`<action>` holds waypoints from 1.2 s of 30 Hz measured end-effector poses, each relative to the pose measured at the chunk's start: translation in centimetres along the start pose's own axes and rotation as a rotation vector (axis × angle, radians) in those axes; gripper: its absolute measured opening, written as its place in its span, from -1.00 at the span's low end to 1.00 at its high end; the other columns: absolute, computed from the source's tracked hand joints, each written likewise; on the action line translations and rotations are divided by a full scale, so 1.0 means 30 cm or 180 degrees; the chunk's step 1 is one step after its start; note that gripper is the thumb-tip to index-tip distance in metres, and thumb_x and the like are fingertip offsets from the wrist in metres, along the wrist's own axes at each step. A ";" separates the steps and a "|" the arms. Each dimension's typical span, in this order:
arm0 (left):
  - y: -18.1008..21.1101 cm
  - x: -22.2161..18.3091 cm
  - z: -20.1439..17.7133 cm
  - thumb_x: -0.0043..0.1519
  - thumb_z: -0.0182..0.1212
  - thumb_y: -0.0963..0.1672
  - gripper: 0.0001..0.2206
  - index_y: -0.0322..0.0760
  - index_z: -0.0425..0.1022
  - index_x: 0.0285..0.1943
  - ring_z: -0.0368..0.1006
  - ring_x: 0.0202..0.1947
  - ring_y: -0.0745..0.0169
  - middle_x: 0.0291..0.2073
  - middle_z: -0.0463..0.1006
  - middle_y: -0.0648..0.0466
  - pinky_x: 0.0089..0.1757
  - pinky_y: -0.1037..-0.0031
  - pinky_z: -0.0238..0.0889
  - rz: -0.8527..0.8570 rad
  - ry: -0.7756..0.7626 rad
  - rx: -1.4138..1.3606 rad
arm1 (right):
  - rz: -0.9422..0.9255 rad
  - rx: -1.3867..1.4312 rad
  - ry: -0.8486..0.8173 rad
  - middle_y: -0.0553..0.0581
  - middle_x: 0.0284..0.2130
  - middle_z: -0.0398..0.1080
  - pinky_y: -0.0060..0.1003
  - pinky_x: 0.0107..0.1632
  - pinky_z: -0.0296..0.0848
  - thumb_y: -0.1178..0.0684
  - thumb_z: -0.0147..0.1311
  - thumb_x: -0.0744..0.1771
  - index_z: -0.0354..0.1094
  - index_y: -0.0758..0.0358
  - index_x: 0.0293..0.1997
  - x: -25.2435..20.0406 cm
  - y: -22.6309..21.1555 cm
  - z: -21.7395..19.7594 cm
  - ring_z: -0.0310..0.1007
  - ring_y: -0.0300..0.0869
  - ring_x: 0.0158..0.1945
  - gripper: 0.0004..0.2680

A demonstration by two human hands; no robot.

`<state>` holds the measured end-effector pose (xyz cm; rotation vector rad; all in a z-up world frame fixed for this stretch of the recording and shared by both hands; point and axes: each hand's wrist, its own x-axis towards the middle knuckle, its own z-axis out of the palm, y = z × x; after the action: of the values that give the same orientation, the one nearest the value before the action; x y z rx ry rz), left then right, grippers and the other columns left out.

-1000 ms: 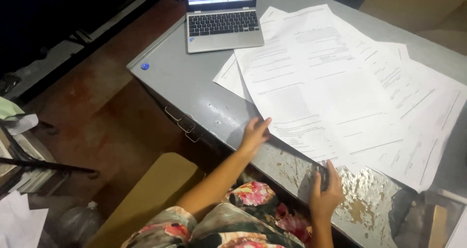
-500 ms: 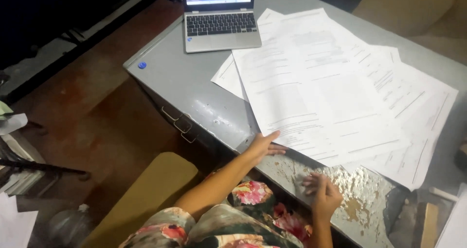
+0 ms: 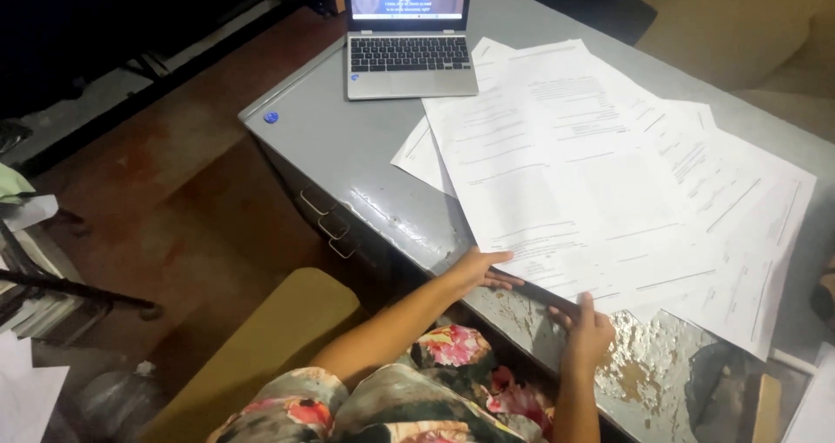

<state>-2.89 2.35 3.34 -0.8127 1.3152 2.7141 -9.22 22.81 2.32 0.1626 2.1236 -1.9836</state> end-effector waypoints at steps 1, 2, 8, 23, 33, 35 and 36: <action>-0.010 0.012 -0.009 0.31 0.19 -0.16 -0.54 -0.58 0.28 0.35 0.65 -0.26 -0.07 0.12 0.54 -0.35 -0.24 0.43 0.58 0.0012 0.0005 0.0008 | -0.0006 0.0011 -0.0009 0.30 -0.45 0.53 -0.30 -0.44 0.52 -0.01 -0.01 0.47 0.46 0.54 -0.15 0.005 0.011 0.003 0.57 -0.03 -0.47 -0.71; -0.028 0.021 -0.015 0.32 0.15 -0.16 -0.54 -0.56 0.25 0.37 0.65 -0.25 -0.08 0.12 0.54 -0.34 -0.23 0.43 0.59 0.0091 -0.0029 0.0129 | 0.0001 0.0098 0.0056 0.29 -0.45 0.53 -0.35 -0.45 0.56 0.04 -0.01 0.48 0.43 0.51 -0.19 0.006 0.023 -0.002 0.58 -0.05 -0.46 -0.75; -0.008 -0.014 0.011 0.31 0.13 -0.10 -0.52 -0.43 0.28 0.39 0.54 0.05 0.04 0.28 0.47 -0.12 0.01 0.38 0.48 -0.0032 0.0452 0.0554 | -0.0254 0.0082 0.0250 0.18 -0.58 0.45 -0.38 -0.60 0.46 0.13 0.02 0.50 0.27 0.27 -0.52 -0.017 0.042 -0.021 0.62 -0.07 -0.49 -0.67; -0.101 0.219 -0.127 0.35 0.04 0.03 -0.51 -0.23 0.28 0.41 0.49 0.12 0.03 0.23 0.52 -0.09 0.03 0.22 0.44 0.0264 0.1114 -0.1306 | -0.0497 0.0241 0.0945 -0.03 -0.57 0.18 -0.23 -0.62 0.19 0.06 0.07 0.48 0.16 0.14 -0.49 0.017 0.025 -0.087 0.20 -0.22 -0.54 -0.69; 0.003 0.342 -0.319 0.20 -0.27 -0.02 -0.28 -0.39 -0.12 0.60 0.08 0.48 -0.14 0.52 0.09 -0.22 0.35 0.11 -0.02 0.0757 0.0513 -0.1820 | -0.0511 0.0157 0.1147 -0.15 -0.65 -0.12 -0.34 -0.50 -0.17 0.08 0.11 0.46 -0.12 0.02 -0.57 0.086 0.090 -0.114 -0.17 -0.35 -0.56 -0.57; 0.021 0.317 -0.304 0.21 -0.28 -0.02 -0.29 -0.38 -0.11 0.60 0.07 0.49 -0.13 0.52 0.10 -0.22 0.36 0.11 -0.03 0.0747 0.0515 -0.1826 | -0.0508 0.0282 0.1130 -0.12 -0.63 -0.03 -0.29 -0.55 -0.02 0.08 0.11 0.47 -0.05 0.06 -0.56 0.098 0.104 -0.113 -0.03 -0.31 -0.56 -0.60; 0.023 0.303 -0.295 0.21 -0.29 -0.03 -0.30 -0.38 -0.10 0.60 0.07 0.49 -0.13 0.52 0.10 -0.21 0.36 0.11 -0.05 0.0732 0.0521 -0.1842 | -0.0506 0.0396 0.1111 -0.09 -0.62 0.06 -0.25 -0.61 0.12 0.07 0.12 0.47 0.01 0.10 -0.54 0.100 0.113 -0.117 0.11 -0.28 -0.55 -0.62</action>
<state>-6.98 -6.46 -4.84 -0.9807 0.6586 3.3362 -11.65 26.32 -1.50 0.4001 2.2780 -2.3269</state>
